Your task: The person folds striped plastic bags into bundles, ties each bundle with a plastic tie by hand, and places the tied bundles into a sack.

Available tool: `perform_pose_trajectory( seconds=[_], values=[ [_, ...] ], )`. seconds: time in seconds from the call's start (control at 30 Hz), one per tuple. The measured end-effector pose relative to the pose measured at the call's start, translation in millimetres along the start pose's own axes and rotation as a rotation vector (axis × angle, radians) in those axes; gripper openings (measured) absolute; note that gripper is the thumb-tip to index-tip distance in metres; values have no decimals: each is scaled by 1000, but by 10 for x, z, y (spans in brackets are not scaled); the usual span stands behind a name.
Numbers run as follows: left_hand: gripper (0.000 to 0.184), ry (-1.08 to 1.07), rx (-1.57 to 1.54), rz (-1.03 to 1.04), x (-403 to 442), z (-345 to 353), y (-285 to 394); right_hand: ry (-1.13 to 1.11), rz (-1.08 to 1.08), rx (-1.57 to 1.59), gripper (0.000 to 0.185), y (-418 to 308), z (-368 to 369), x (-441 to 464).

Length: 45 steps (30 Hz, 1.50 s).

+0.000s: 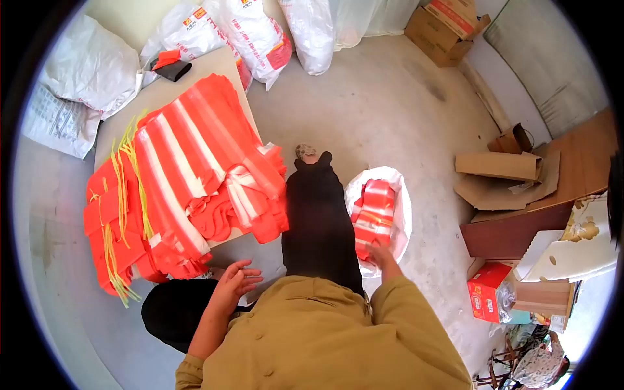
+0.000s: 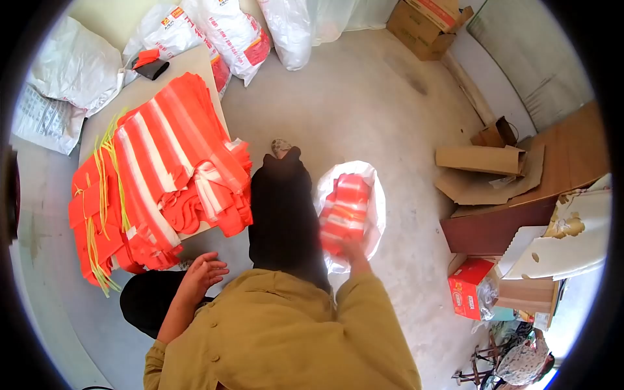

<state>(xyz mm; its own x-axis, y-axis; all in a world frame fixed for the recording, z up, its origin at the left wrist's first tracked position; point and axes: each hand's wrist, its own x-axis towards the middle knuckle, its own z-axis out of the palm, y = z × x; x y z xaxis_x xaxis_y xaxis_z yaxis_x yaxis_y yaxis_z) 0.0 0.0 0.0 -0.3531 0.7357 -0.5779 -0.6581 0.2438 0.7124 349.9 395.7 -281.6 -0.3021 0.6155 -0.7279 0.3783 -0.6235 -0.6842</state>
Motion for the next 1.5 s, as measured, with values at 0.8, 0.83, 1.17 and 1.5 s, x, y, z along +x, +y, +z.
perform_pose_trajectory(
  seconds=[0.8,0.83,1.17,1.5],
  values=[
    [42,143,-150,-37,63,44,-128,-250,-28,546,45,-252,114,-488],
    [42,139,-147,-36,73,35,-132,-247,3,496,44,-184,119,-414],
    [43,165,-221,-14,23,-35,-242,-235,64,562,43,34,189,-88],
    [43,158,-185,-65,91,36,-240,264,-209,-268,50,251,374,87]
  ],
)
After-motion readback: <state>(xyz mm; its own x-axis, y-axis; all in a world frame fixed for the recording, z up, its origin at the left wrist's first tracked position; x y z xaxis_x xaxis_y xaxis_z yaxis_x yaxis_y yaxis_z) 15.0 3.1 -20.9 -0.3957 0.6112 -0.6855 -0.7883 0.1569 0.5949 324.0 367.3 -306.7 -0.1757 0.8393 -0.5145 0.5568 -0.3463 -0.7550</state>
